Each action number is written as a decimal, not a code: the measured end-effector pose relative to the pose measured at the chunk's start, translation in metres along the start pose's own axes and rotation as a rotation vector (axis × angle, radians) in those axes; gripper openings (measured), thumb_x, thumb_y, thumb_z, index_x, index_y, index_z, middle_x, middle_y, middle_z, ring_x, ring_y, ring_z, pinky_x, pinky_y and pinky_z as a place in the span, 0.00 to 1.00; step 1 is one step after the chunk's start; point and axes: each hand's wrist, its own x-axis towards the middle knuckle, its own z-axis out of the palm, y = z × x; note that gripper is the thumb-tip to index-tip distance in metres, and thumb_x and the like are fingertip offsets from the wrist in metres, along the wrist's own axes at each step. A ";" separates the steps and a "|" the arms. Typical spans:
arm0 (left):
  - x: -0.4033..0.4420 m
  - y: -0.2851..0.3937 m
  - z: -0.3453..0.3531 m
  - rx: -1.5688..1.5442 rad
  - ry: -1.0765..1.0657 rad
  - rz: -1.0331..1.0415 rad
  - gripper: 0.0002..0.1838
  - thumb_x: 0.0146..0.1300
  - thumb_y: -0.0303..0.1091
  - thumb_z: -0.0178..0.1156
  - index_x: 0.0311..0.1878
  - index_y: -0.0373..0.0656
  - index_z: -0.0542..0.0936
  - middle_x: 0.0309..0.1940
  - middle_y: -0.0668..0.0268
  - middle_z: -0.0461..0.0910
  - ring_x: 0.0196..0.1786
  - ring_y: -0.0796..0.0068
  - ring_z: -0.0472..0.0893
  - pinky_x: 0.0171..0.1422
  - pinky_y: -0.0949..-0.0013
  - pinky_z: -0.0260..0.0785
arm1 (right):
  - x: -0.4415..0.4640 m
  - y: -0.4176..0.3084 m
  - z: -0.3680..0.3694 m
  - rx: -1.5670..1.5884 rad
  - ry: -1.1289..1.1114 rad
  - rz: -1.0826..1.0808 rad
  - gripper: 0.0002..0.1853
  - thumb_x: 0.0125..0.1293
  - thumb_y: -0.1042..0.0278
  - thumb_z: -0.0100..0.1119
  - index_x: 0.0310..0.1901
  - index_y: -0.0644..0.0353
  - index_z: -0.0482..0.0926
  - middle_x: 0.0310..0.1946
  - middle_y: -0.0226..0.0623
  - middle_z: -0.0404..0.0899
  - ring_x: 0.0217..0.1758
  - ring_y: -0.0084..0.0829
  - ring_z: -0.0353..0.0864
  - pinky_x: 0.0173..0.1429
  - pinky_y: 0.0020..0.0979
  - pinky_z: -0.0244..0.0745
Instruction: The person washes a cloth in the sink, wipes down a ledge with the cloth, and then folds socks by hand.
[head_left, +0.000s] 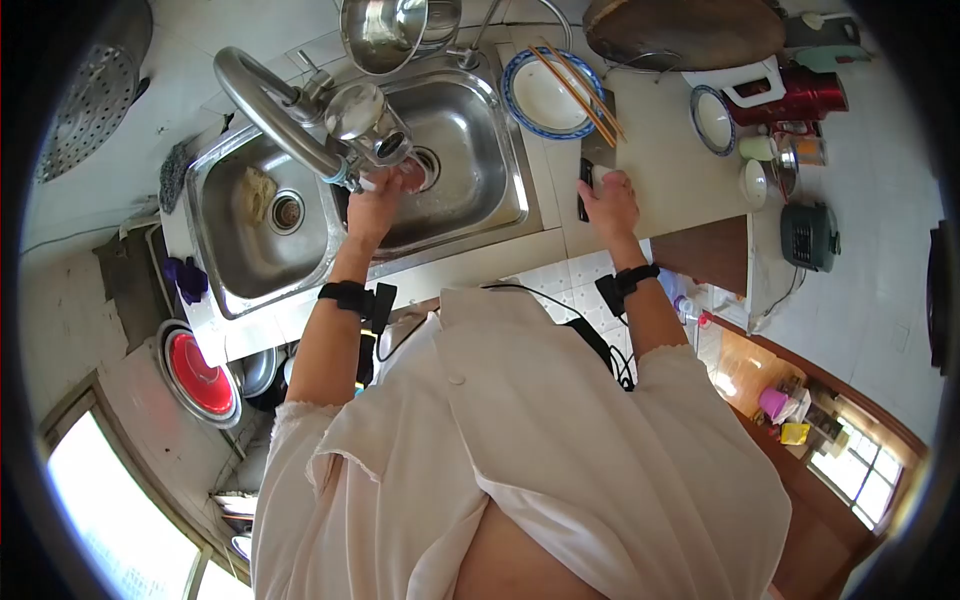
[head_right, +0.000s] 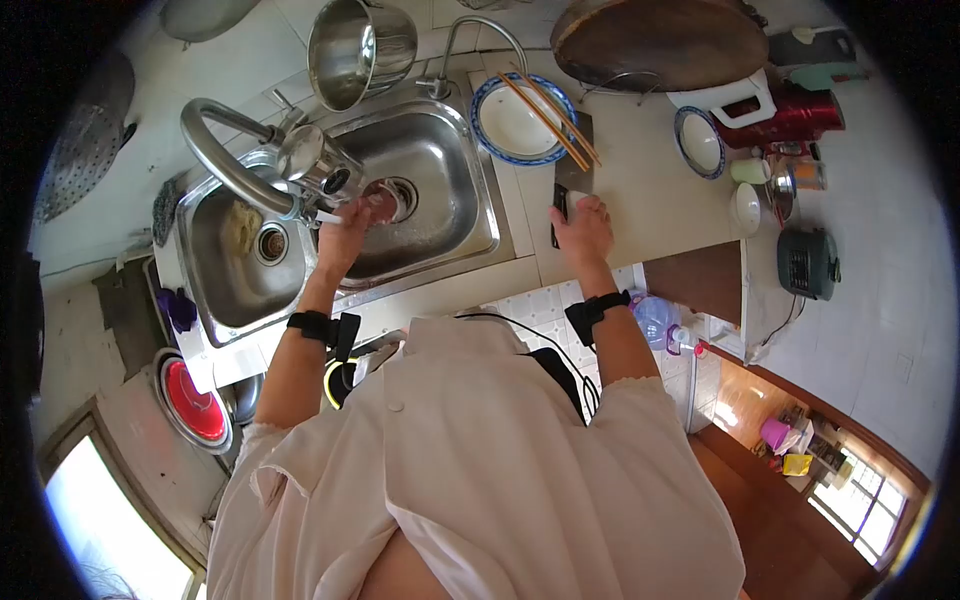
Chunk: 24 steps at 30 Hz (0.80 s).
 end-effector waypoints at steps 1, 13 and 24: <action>-0.001 0.005 -0.002 -0.029 -0.003 -0.075 0.16 0.74 0.50 0.60 0.51 0.52 0.88 0.48 0.56 0.90 0.51 0.47 0.88 0.57 0.52 0.80 | 0.004 0.003 0.002 -0.032 -0.123 0.121 0.27 0.65 0.39 0.71 0.48 0.56 0.80 0.48 0.41 0.89 0.57 0.46 0.88 0.58 0.50 0.82; -0.025 -0.024 -0.026 -0.142 -0.089 0.013 0.18 0.72 0.45 0.64 0.40 0.37 0.88 0.39 0.48 0.87 0.43 0.42 0.86 0.51 0.49 0.78 | 0.057 0.137 0.023 -0.320 0.134 0.046 0.20 0.71 0.45 0.58 0.52 0.52 0.82 0.50 0.48 0.88 0.50 0.55 0.90 0.54 0.55 0.85; -0.016 0.056 -0.053 -0.414 -0.211 -0.192 0.14 0.64 0.39 0.68 0.46 0.40 0.89 0.37 0.54 0.88 0.38 0.58 0.89 0.46 0.58 0.80 | 0.001 -0.198 0.029 0.794 -1.105 -0.048 0.35 0.80 0.31 0.51 0.68 0.56 0.79 0.61 0.33 0.84 0.67 0.25 0.79 0.66 0.34 0.75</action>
